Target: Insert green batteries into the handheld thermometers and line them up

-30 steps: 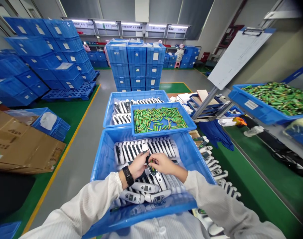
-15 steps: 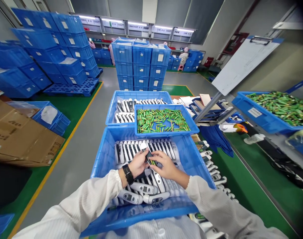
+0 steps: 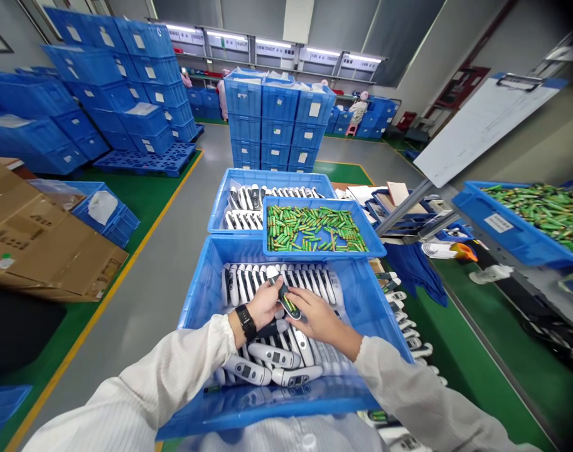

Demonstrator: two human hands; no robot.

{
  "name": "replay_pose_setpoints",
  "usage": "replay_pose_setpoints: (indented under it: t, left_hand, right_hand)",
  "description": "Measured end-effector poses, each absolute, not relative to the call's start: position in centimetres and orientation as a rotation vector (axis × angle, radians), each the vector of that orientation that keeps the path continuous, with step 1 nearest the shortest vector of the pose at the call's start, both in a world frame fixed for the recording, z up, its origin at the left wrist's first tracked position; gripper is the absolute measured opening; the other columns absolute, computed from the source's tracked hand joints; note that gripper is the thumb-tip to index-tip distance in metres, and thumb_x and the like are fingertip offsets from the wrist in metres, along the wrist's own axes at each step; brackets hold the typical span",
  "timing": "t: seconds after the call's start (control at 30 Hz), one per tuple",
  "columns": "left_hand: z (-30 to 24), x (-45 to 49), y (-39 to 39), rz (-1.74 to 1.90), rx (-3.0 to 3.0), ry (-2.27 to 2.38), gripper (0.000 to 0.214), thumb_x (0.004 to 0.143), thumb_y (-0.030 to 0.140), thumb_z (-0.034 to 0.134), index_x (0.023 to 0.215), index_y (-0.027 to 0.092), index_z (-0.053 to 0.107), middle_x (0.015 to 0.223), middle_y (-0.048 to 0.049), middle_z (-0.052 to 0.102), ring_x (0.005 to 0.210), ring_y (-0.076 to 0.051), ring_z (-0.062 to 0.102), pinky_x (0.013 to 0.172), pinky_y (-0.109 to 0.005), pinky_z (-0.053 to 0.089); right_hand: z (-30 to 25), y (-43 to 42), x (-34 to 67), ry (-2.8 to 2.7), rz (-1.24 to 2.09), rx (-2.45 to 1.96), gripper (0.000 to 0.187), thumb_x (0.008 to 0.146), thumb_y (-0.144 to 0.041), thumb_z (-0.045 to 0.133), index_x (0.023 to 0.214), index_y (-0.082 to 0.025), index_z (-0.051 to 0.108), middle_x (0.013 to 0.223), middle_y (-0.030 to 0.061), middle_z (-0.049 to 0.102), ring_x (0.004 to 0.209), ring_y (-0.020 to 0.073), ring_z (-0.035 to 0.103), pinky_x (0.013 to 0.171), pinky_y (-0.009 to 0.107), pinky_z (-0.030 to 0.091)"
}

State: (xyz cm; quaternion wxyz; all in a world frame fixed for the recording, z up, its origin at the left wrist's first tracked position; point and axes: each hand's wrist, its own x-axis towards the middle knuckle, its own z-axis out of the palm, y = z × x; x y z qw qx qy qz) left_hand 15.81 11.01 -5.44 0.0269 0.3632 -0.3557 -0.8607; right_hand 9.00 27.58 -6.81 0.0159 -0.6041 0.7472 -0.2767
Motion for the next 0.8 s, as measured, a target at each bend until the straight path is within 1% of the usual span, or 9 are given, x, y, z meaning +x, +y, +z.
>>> replay_pose_setpoints:
  t: [0.07, 0.13, 0.2, 0.33, 0.4, 0.53, 0.6, 0.67, 0.8]
  left_hand:
    - [-5.6, 15.8, 10.9, -2.654, 1.123, -1.112, 0.038, 0.073, 0.040, 0.083, 0.079, 0.019, 0.051, 0.064, 0.0036, 0.057, 0.057, -0.011, 0.054, 0.057, -0.024, 0.047]
    - [-5.7, 15.7, 10.7, -2.647, 1.142, -1.128, 0.038, 0.073, 0.040, 0.083, 0.079, 0.019, 0.052, 0.064, 0.0036, 0.057, 0.057, -0.011, 0.054, 0.057, -0.025, 0.047]
    - [-5.9, 15.7, 10.6, -2.637, 1.165, -1.144, 0.037, 0.074, 0.039, 0.082, 0.078, 0.019, 0.052, 0.062, 0.0037, 0.056, 0.055, -0.011, 0.053, 0.057, -0.026, 0.047]
    - [-5.7, 15.4, 10.4, -2.630, 1.150, -1.152, 0.038, 0.072, 0.040, 0.083, 0.078, 0.019, 0.052, 0.064, 0.0035, 0.057, 0.056, -0.011, 0.052, 0.059, -0.026, 0.047]
    - [-5.3, 15.3, 10.2, -2.626, 1.125, -1.147, 0.039, 0.070, 0.041, 0.084, 0.078, 0.019, 0.053, 0.066, 0.0035, 0.057, 0.058, -0.011, 0.053, 0.060, -0.026, 0.048]
    - [-4.7, 15.4, 10.0, -2.618, 1.081, -1.140, 0.038, 0.070, 0.040, 0.084, 0.078, 0.019, 0.054, 0.067, 0.0037, 0.056, 0.062, -0.011, 0.053, 0.062, -0.027, 0.049]
    - [-4.6, 15.5, 9.8, -2.613, 1.067, -1.139, 0.037, 0.071, 0.040, 0.083, 0.079, 0.019, 0.054, 0.068, 0.0036, 0.056, 0.063, -0.011, 0.054, 0.062, -0.027, 0.049]
    - [-4.7, 15.5, 9.7, -2.602, 1.072, -1.142, 0.035, 0.073, 0.039, 0.081, 0.080, 0.019, 0.054, 0.068, 0.0035, 0.056, 0.063, -0.011, 0.054, 0.060, -0.027, 0.049]
    - [-5.5, 15.5, 9.8, -2.575, 1.129, -1.183, 0.032, 0.078, 0.038, 0.077, 0.080, 0.019, 0.051, 0.067, 0.0036, 0.055, 0.059, -0.011, 0.052, 0.059, -0.027, 0.049]
  right_hand:
    - [-6.5, 27.5, 9.1, 2.344, -0.769, -1.860, 0.054, 0.093, -0.036, 0.061, 0.142, -0.020, 0.049, 0.141, 0.0172, 0.054, 0.124, 0.0314, 0.058, 0.102, 0.047, 0.053]
    - [-6.6, 27.4, 9.3, 2.342, -0.699, -1.850, 0.049, 0.095, -0.035, 0.058, 0.141, -0.020, 0.050, 0.142, 0.0183, 0.052, 0.119, 0.0308, 0.062, 0.096, 0.046, 0.057]
    - [-6.9, 27.3, 9.5, 2.340, -0.701, -1.856, 0.045, 0.097, -0.034, 0.055, 0.140, -0.020, 0.053, 0.143, 0.0189, 0.051, 0.116, 0.0298, 0.064, 0.093, 0.044, 0.059]
    - [-7.9, 27.3, 9.6, 2.347, -0.820, -1.891, 0.047, 0.098, -0.031, 0.054, 0.144, -0.020, 0.051, 0.149, 0.0181, 0.047, 0.125, 0.0291, 0.060, 0.099, 0.042, 0.057]
    - [-8.2, 27.3, 9.5, 2.353, -0.839, -1.924, 0.051, 0.099, -0.029, 0.053, 0.148, -0.020, 0.046, 0.152, 0.0177, 0.044, 0.129, 0.0291, 0.057, 0.102, 0.041, 0.056]
    - [-8.3, 26.9, 9.6, 2.373, -0.903, -1.963, 0.065, 0.099, -0.022, 0.050, 0.158, -0.019, 0.025, 0.155, 0.0166, 0.040, 0.140, 0.0275, 0.045, 0.111, 0.041, 0.049]
    - [-8.2, 26.6, 9.7, 2.381, -0.927, -1.934, 0.067, 0.099, -0.020, 0.049, 0.159, -0.019, 0.021, 0.156, 0.0165, 0.038, 0.142, 0.0267, 0.043, 0.112, 0.041, 0.049]
    - [-8.2, 26.3, 9.9, 2.372, -0.951, -1.890, 0.064, 0.099, -0.020, 0.048, 0.158, -0.019, 0.025, 0.155, 0.0166, 0.039, 0.140, 0.0263, 0.045, 0.111, 0.041, 0.050]
    - [-8.6, 26.1, 10.0, 2.325, -0.986, -1.839, 0.054, 0.099, -0.022, 0.048, 0.152, -0.017, 0.040, 0.151, 0.0180, 0.044, 0.138, 0.0265, 0.049, 0.109, 0.042, 0.051]
